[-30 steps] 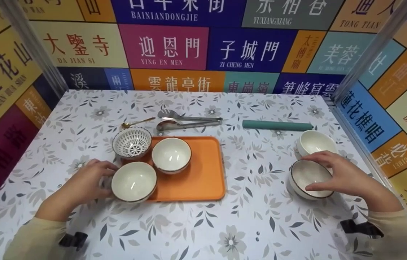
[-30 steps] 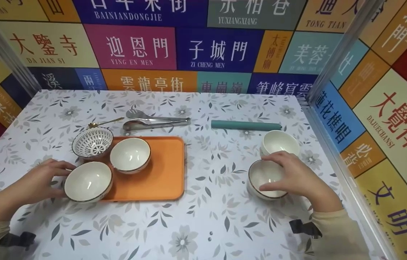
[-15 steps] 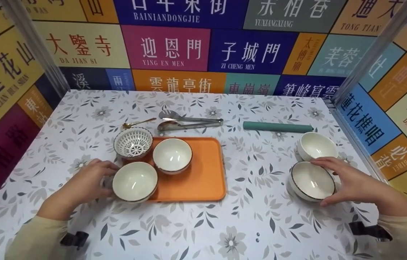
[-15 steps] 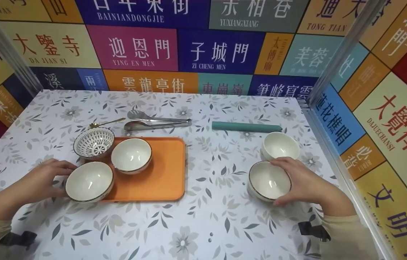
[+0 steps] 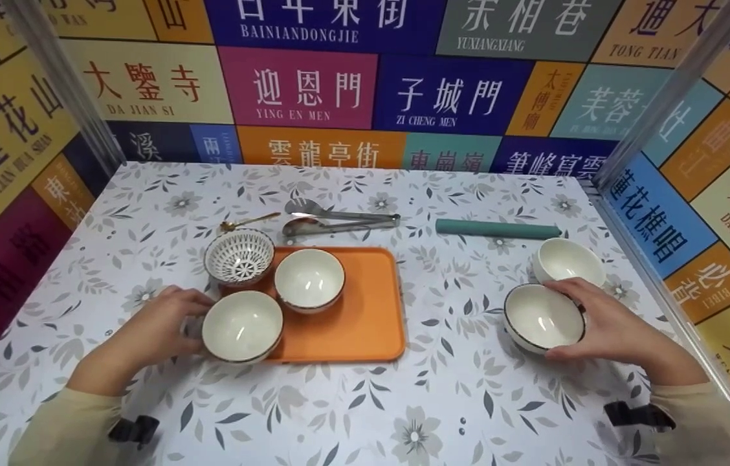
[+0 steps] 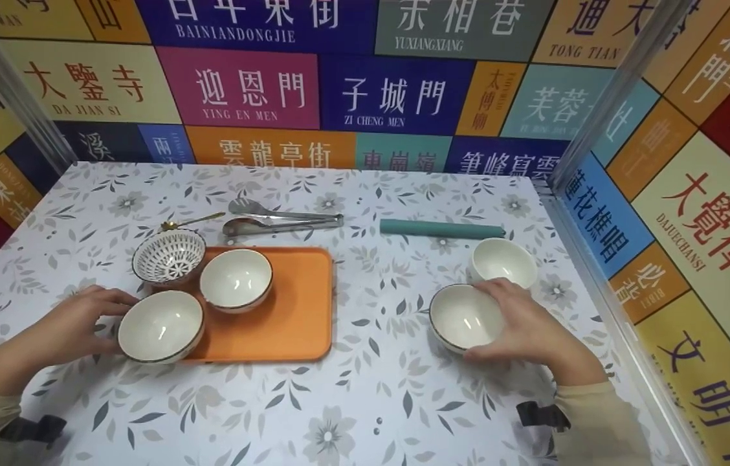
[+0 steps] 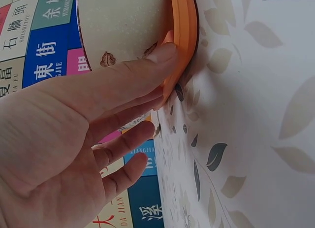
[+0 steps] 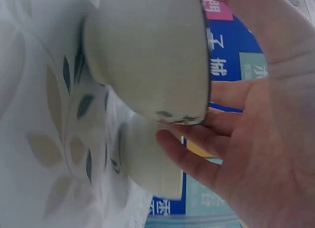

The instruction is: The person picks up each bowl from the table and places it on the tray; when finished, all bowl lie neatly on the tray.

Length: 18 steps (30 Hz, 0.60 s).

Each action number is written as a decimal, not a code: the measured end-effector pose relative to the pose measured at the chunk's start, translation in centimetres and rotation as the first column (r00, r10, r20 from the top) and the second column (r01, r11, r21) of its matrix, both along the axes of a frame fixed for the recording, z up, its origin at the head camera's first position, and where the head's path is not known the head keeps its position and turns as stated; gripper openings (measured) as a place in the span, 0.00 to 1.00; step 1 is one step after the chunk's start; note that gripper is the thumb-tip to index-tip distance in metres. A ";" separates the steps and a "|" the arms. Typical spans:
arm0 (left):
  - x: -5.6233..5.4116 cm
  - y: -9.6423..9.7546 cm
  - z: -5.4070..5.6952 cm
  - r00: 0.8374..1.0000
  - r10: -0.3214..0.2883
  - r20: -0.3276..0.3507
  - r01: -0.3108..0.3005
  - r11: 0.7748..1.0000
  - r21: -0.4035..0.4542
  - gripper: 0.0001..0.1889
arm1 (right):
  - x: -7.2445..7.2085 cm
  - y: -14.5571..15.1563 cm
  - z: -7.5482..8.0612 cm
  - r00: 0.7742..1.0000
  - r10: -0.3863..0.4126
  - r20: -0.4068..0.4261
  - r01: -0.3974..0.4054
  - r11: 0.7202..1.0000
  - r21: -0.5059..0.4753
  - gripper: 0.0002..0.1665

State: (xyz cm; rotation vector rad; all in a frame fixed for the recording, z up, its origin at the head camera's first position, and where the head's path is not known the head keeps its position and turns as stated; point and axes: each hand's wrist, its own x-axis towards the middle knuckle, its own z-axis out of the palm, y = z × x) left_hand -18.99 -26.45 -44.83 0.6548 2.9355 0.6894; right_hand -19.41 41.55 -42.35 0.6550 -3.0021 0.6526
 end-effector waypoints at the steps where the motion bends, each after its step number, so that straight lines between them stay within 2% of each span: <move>1: 0.0 0.0 0.0 1.000 -0.004 -0.004 0.004 1.000 -0.002 0.25 | -0.2 -0.4 -0.1 1.000 0.004 -0.001 -0.004 1.000 -0.011 0.66; 8: 0.0 -0.2 0.1 1.000 -0.010 -0.005 0.010 1.000 -0.014 0.25 | -2.7 -4.6 -0.6 0.998 0.060 0.023 -0.058 0.995 -0.075 0.67; 18: 0.2 -0.2 0.0 1.000 -0.011 -0.016 0.011 1.000 -0.011 0.24 | -7.3 -13.2 -0.4 0.991 0.118 0.064 -0.106 0.981 -0.162 0.70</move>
